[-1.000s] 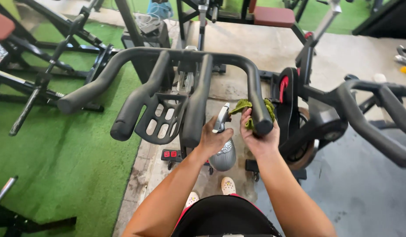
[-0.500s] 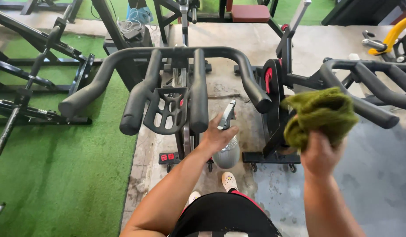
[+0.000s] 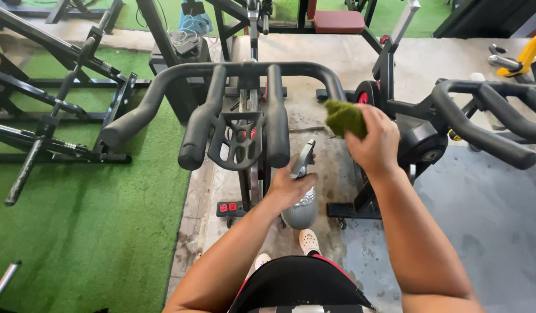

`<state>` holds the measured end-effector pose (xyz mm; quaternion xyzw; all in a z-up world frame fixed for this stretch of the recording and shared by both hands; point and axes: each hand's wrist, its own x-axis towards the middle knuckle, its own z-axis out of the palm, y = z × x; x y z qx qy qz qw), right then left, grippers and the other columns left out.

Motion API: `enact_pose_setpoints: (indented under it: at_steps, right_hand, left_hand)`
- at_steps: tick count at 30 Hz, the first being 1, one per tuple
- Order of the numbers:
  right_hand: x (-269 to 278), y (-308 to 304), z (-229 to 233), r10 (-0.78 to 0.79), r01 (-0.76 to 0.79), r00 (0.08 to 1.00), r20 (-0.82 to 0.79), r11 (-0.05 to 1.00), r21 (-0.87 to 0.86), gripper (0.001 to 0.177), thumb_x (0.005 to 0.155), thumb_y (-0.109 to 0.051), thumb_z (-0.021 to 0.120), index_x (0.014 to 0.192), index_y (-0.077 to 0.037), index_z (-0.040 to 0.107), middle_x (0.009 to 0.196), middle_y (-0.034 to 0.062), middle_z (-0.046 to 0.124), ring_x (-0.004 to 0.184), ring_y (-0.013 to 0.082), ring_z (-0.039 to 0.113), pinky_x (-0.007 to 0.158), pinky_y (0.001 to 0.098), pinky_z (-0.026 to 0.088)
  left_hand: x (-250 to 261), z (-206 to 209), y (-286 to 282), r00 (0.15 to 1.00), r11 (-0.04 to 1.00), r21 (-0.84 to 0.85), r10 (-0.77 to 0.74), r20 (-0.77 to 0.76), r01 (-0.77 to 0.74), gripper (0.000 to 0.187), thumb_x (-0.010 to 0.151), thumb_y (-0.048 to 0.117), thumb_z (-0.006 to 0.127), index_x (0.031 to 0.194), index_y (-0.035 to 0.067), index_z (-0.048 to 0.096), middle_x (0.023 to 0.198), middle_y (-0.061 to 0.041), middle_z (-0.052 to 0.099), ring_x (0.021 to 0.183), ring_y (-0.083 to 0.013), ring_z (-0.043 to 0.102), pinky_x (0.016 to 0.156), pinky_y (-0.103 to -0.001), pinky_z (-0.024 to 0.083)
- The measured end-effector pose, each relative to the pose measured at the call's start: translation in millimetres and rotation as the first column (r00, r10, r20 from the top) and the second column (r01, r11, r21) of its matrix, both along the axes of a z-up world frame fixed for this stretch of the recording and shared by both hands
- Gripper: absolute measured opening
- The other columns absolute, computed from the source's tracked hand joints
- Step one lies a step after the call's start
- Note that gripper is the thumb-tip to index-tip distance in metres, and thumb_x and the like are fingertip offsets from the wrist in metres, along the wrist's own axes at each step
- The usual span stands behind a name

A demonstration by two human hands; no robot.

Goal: Cleaning a weight machine and a stationary bike using a spray bottle and cloth.

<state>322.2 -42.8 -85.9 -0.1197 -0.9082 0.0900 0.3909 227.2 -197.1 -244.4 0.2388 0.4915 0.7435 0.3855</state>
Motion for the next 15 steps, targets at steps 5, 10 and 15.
enact_pose_setpoints:
  at_steps: [5, 10, 15]
  right_hand:
    - [-5.6, 32.7, -8.6, -0.045, 0.016, 0.984, -0.171, 0.986, -0.168, 0.035, 0.089, -0.009, 0.076, 0.123, -0.004, 0.068, 0.108, 0.0179, 0.074, 0.100, 0.0328, 0.075, 0.085, 0.0399, 0.059]
    - [-5.5, 1.9, -6.5, 0.006, -0.172, 0.902, -0.431, 0.922, -0.347, 0.023, 0.110, -0.015, 0.074, 0.128, -0.003, 0.065, 0.110, 0.0130, 0.077, 0.099, 0.0277, 0.077, 0.089, 0.0361, 0.060]
    - [-34.3, -94.5, 20.2, 0.622, -0.645, 0.759, 0.191, 0.757, 0.100, 0.072, 0.052, -0.023, 0.085, 0.120, -0.009, 0.067, 0.129, 0.0205, 0.064, 0.135, 0.0450, 0.050, 0.111, 0.0629, 0.034]
  left_hand:
    - [9.3, 10.7, -19.8, 0.958, 0.996, -0.039, 0.072, -0.277, -0.086, 0.043, 0.087, 0.005, 0.077, 0.129, 0.004, 0.064, 0.087, 0.003, 0.065, 0.074, -0.0038, 0.055, 0.062, -0.024, 0.047]
    - [6.5, 9.0, -40.7, 0.952, 0.991, 0.041, 0.136, -0.274, -0.130, 0.043, 0.086, 0.008, 0.077, 0.127, 0.004, 0.065, 0.099, 0.004, 0.068, 0.081, -0.0024, 0.059, 0.068, -0.023, 0.051]
    - [7.9, 39.6, -78.7, 0.371, 0.891, 0.348, 0.440, -0.818, -0.292, 0.052, 0.080, 0.008, 0.079, 0.127, -0.003, 0.060, 0.120, -0.014, 0.064, 0.111, -0.0191, 0.058, 0.091, -0.036, 0.049]
